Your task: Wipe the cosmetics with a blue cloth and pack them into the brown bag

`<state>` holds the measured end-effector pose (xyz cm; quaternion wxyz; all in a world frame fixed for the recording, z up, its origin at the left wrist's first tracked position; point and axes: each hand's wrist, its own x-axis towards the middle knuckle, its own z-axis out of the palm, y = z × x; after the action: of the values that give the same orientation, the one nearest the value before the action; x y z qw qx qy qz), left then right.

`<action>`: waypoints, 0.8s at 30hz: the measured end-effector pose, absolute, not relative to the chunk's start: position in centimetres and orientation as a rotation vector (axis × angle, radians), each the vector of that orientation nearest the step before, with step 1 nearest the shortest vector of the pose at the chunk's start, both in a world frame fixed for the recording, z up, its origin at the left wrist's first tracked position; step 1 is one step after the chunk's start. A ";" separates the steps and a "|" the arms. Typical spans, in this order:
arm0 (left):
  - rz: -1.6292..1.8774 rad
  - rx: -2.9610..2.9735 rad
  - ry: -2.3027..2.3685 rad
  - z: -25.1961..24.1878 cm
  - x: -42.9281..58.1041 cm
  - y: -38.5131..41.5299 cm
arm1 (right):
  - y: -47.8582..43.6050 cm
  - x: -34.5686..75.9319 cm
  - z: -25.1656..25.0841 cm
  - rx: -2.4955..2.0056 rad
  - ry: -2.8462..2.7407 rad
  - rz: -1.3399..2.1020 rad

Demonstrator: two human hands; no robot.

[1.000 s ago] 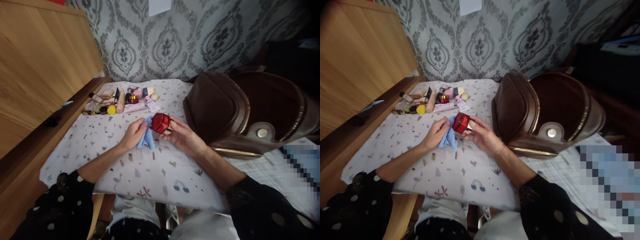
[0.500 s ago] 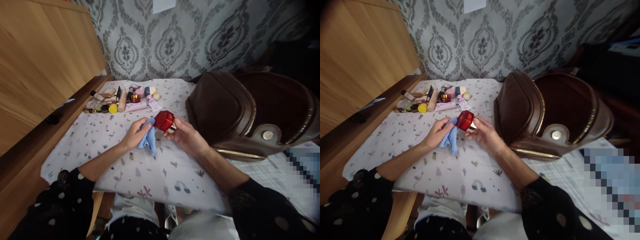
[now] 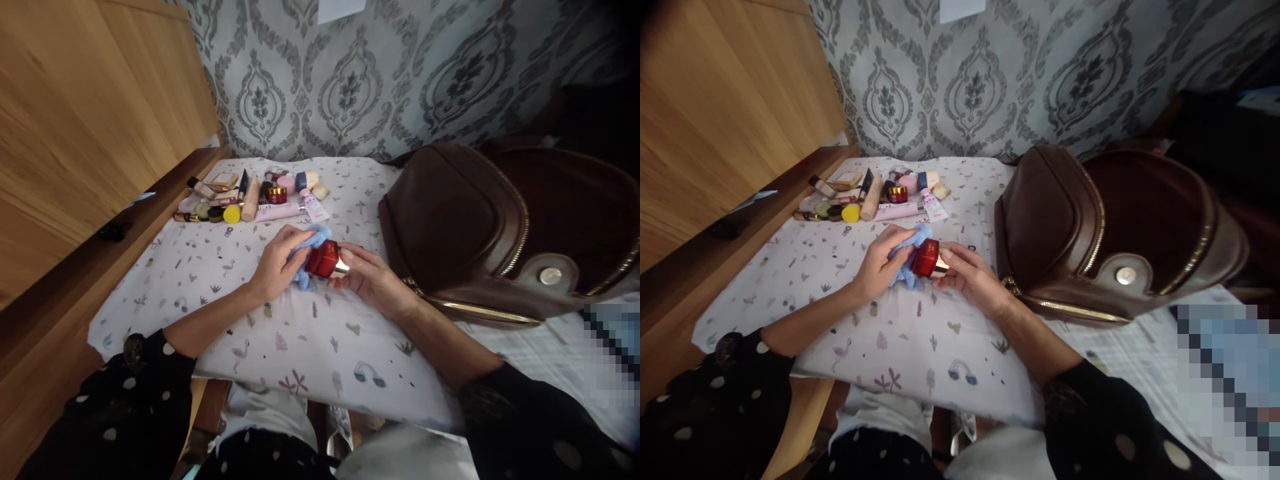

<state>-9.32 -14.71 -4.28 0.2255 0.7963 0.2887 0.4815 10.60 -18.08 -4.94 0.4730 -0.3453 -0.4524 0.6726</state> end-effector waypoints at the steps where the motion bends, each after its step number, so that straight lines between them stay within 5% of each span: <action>1: 1.349 2.244 0.752 -4.3 -9.3 -14.8 | -18.1 10.6 -4.9 -0.844 -1.108 1.640; 24: 1.249 2.246 0.622 -2.9 -10.2 -15.1 | -18.2 11.2 -4.1 -0.813 -0.930 1.683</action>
<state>-10.21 -15.09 -2.91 0.2460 0.8232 0.2280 0.4580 11.24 -18.19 -4.13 0.5028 -0.3367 -0.3851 0.6968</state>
